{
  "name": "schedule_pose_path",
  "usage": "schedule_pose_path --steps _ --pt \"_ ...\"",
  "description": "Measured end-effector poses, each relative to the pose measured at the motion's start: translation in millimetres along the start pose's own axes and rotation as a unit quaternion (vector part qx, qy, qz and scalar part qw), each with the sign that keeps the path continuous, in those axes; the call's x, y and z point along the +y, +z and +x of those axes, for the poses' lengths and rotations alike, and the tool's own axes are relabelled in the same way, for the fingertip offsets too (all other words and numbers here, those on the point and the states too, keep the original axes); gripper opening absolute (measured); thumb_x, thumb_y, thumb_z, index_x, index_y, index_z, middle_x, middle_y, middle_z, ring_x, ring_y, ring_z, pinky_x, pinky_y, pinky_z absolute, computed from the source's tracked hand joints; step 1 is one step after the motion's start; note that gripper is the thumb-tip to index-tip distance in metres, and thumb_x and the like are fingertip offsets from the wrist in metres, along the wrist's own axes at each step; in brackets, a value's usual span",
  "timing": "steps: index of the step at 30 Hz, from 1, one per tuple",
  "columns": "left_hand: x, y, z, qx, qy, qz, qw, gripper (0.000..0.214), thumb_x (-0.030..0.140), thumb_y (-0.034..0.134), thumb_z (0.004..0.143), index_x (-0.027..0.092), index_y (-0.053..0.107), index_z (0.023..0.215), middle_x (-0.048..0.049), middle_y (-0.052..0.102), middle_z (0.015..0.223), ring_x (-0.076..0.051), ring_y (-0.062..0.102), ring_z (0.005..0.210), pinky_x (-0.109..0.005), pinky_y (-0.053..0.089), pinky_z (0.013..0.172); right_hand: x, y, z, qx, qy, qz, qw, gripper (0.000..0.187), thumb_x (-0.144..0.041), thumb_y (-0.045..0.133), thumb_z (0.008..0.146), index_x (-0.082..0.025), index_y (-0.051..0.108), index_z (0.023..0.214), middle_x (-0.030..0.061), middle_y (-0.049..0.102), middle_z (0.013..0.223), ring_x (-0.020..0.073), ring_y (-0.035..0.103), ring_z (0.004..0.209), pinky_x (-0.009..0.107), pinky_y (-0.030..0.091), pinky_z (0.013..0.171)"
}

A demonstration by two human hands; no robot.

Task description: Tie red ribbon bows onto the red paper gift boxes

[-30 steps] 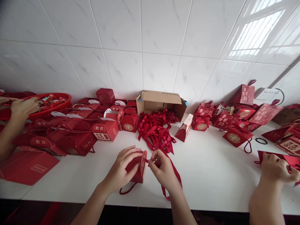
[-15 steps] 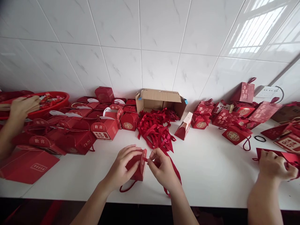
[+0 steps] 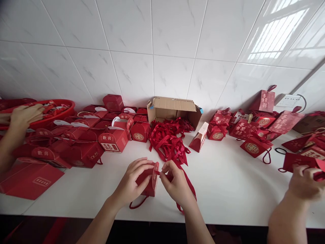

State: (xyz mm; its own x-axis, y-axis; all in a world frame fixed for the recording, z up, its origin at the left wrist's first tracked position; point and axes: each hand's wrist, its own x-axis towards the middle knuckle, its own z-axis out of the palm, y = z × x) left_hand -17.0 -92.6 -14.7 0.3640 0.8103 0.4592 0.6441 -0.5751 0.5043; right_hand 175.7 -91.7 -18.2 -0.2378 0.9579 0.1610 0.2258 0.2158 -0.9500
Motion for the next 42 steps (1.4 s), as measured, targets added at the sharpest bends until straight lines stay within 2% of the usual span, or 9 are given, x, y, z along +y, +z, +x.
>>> schedule_pose_path --steps 16,19,22,25,28,32,35,38,42 --pt "-2 6.6 1 0.058 -0.015 -0.032 0.998 0.013 0.010 0.049 0.085 0.020 0.058 0.085 -0.0064 0.064 0.102 -0.022 0.054 0.112 -0.041 0.047 0.094 -6 10 5 0.002 -0.040 -0.058 0.998 0.007 -0.029 0.051 0.089 -0.022 0.051 0.091 0.0008 0.061 0.085 0.0131 0.057 0.069 0.023 0.045 0.057" --pt "0 3.0 0 0.082 -0.037 -0.067 0.994 0.011 0.013 0.050 0.086 0.020 0.057 0.085 -0.0075 0.062 0.105 -0.022 0.055 0.112 -0.039 0.048 0.093 -6 8 7 0.032 -0.051 -0.097 0.994 0.019 -0.036 0.047 0.092 -0.022 0.056 0.102 0.0068 0.061 0.105 0.0184 0.059 0.094 0.030 0.050 0.074" --pt "2 -2.5 3 0.113 -0.047 -0.079 0.989 0.009 0.014 0.052 0.085 0.020 0.057 0.084 -0.0074 0.061 0.109 -0.022 0.056 0.111 -0.039 0.048 0.094 -8 10 10 0.013 -0.077 -0.105 0.991 0.027 -0.036 0.042 0.095 -0.025 0.058 0.114 0.0089 0.054 0.124 0.0218 0.048 0.120 0.039 0.042 0.098" --pt "5 -10.0 10 0.150 -0.014 -0.071 0.986 0.009 0.013 0.054 0.083 0.021 0.058 0.082 -0.0063 0.062 0.105 -0.022 0.056 0.109 -0.039 0.048 0.093 -13 17 16 -0.025 -0.096 -0.069 0.993 0.022 -0.034 0.046 0.093 -0.023 0.064 0.100 0.0088 0.056 0.122 0.0222 0.046 0.123 0.039 0.041 0.100" --pt "6 -19.7 13 0.185 0.004 -0.055 0.981 0.008 0.014 0.056 0.082 0.021 0.059 0.081 -0.0051 0.062 0.103 -0.021 0.056 0.108 -0.039 0.046 0.094 -23 17 20 -0.004 -0.110 -0.020 0.994 0.015 -0.032 0.054 0.089 -0.021 0.063 0.084 0.0085 0.061 0.112 0.0218 0.056 0.111 0.037 0.046 0.094" --pt "1 -28.4 -1 0.150 -0.054 -0.036 0.987 0.011 0.020 0.060 0.082 0.022 0.059 0.093 -0.0056 0.060 0.109 -0.021 0.057 0.107 -0.039 0.046 0.095 -45 -5 11 0.081 -0.172 0.042 0.981 0.007 -0.024 0.059 0.087 -0.022 0.065 0.084 0.0070 0.065 0.100 0.0210 0.062 0.096 0.037 0.049 0.086" --pt "-7 -24.0 -24 0.102 -0.107 -0.050 0.988 0.021 0.025 0.060 0.082 0.023 0.056 0.103 -0.0067 0.059 0.113 -0.022 0.057 0.107 -0.040 0.047 0.094 -65 -25 -5 0.180 -0.248 0.081 0.948 0.015 -0.018 0.054 0.090 -0.023 0.067 0.086 0.0056 0.066 0.087 0.0216 0.062 0.090 0.038 0.049 0.080" --pt "-15 -12.5 -45 0.130 -0.183 -0.132 0.966 0.021 0.030 0.059 0.083 0.021 0.056 0.102 -0.0067 0.061 0.107 -0.021 0.062 0.099 -0.037 0.052 0.088 -77 -33 -15 0.249 -0.315 0.105 0.910 0.020 -0.021 0.048 0.093 -0.023 0.065 0.084 0.0048 0.062 0.076 0.0213 0.060 0.081 0.038 0.049 0.075" --pt "-18 -1.6 -56 0.169 -0.279 -0.243 0.913 0.026 0.038 0.062 0.081 0.019 0.055 0.097 -0.0067 0.065 0.097 -0.019 0.067 0.088 -0.032 0.057 0.078 -74 -18 -6 0.155 -0.264 0.009 0.952 0.021 -0.023 0.041 0.095 -0.022 0.058 0.084 0.0079 0.061 0.092 0.0225 0.058 0.091 0.040 0.048 0.079"
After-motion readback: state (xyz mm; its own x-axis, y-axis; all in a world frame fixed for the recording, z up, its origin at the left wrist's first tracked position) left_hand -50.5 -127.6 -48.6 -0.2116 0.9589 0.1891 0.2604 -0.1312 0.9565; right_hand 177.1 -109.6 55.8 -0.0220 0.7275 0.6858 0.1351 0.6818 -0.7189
